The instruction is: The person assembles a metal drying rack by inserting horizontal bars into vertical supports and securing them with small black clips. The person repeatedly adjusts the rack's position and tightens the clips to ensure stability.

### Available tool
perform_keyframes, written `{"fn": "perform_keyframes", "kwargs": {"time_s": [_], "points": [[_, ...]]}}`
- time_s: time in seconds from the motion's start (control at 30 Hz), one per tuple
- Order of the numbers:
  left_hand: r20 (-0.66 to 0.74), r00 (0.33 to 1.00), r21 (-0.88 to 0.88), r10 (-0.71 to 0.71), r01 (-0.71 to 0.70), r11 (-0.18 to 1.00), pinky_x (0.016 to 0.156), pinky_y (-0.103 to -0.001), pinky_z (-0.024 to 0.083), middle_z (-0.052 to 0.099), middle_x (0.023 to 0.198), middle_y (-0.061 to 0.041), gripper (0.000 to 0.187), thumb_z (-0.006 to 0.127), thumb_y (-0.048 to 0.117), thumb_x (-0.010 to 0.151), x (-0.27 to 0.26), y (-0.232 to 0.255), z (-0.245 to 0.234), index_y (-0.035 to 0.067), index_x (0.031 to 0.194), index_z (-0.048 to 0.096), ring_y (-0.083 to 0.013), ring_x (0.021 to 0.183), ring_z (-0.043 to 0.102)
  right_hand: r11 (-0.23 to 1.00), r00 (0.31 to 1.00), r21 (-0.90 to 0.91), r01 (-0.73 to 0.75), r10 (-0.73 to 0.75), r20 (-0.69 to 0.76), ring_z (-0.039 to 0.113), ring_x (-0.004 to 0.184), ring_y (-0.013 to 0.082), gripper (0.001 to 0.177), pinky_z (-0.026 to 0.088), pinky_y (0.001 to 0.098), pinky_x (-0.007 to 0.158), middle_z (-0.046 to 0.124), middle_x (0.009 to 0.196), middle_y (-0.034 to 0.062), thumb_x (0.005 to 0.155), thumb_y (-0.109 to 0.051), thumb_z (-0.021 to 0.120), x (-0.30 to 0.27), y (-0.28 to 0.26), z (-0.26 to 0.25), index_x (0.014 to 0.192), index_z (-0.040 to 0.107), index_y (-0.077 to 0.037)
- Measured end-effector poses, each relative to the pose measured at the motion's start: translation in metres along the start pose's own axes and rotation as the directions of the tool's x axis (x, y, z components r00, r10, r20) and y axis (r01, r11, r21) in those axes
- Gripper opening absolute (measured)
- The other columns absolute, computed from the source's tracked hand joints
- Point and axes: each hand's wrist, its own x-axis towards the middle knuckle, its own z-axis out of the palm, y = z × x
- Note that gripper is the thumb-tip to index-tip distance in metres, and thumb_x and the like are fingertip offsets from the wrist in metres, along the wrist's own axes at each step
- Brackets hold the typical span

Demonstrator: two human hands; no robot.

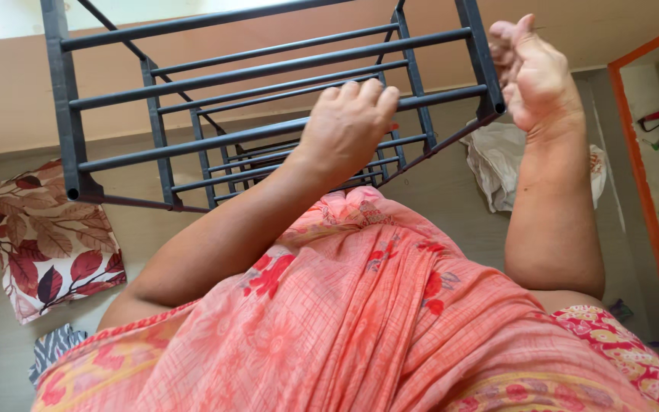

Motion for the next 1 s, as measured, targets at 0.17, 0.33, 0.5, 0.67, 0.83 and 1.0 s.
{"fn": "perform_keyframes", "kwargs": {"time_s": [0.17, 0.33, 0.5, 0.67, 0.83, 1.0], "points": [[0.179, 0.981, -0.055, -0.079, 0.09, 0.994, 0.057, -0.043, 0.056, 0.069, 0.084, -0.011, 0.028, 0.059, 0.035, 0.103, 0.037, 0.027, 0.039, 0.007, 0.099, 0.059, -0.0309, 0.076, 0.073, 0.882, 0.949, 0.355, -0.309, 0.259, 0.182, 0.073, 0.106, 0.0343, 0.05, 0.058, 0.0431, 0.087, 0.072, 0.126, 0.0211, 0.114, -0.045, 0.031, -0.006, 0.01, 0.012, 0.14, 0.056, -0.011], [0.366, 0.917, -0.133, -0.159, 0.221, 0.966, 0.058, -0.049, 0.057, 0.073, 0.081, -0.016, 0.025, 0.058, 0.03, 0.1, 0.049, 0.024, 0.028, 0.005, 0.1, 0.059, -0.0379, 0.074, 0.073, 0.88, 0.959, 0.384, -0.279, 0.234, 0.162, 0.075, 0.1, 0.0354, 0.044, 0.062, 0.0464, 0.086, 0.073, 0.125, 0.0255, 0.113, -0.039, 0.032, -0.009, 0.005, 0.028, 0.141, 0.052, -0.011], [0.437, 0.886, -0.165, -0.156, 0.25, 0.954, 0.063, -0.051, 0.056, 0.075, 0.084, -0.016, 0.028, 0.056, 0.029, 0.098, 0.058, 0.024, 0.018, 0.009, 0.117, 0.062, -0.0364, 0.078, 0.073, 0.9, 0.96, 0.339, -0.273, 0.237, 0.147, 0.077, 0.101, 0.0335, 0.044, 0.062, 0.044, 0.085, 0.073, 0.131, 0.0227, 0.113, -0.039, 0.031, -0.009, 0.003, 0.033, 0.142, 0.052, -0.012], [0.506, 0.846, -0.151, -0.171, 0.282, 0.947, 0.066, -0.051, 0.056, 0.075, 0.089, -0.012, 0.029, 0.055, 0.031, 0.101, 0.062, 0.021, 0.025, 0.021, 0.127, 0.063, -0.0342, 0.083, 0.073, 0.902, 0.96, 0.334, -0.274, 0.234, 0.154, 0.077, 0.103, 0.0306, 0.044, 0.063, 0.0452, 0.086, 0.073, 0.132, 0.021, 0.113, -0.039, 0.032, -0.01, 0.001, 0.033, 0.143, 0.051, -0.012], [0.418, 0.894, -0.16, -0.162, 0.248, 0.956, 0.072, -0.048, 0.055, 0.074, 0.093, -0.012, 0.031, 0.056, 0.036, 0.106, 0.05, 0.021, 0.026, 0.006, 0.111, 0.064, -0.0335, 0.087, 0.072, 0.903, 0.959, 0.329, -0.276, 0.238, 0.151, 0.077, 0.093, 0.0274, 0.046, 0.063, 0.0433, 0.081, 0.073, 0.128, 0.0199, 0.113, -0.041, 0.035, -0.009, 0.009, 0.027, 0.144, 0.05, -0.012], [0.045, 0.996, -0.061, -0.072, 0.074, 0.995, 0.092, -0.047, 0.047, 0.066, 0.108, -0.012, 0.034, 0.068, 0.035, 0.092, 0.011, 0.018, 0.005, 0.007, 0.111, 0.065, -0.0323, 0.107, 0.062, 0.984, 0.995, -0.164, 0.07, -0.082, -0.065, 0.07, 0.093, 0.0242, 0.043, 0.054, 0.0377, 0.077, 0.07, 0.124, 0.0134, 0.119, -0.034, 0.049, -0.003, 0.028, 0.015, 0.154, 0.046, -0.009]]}}
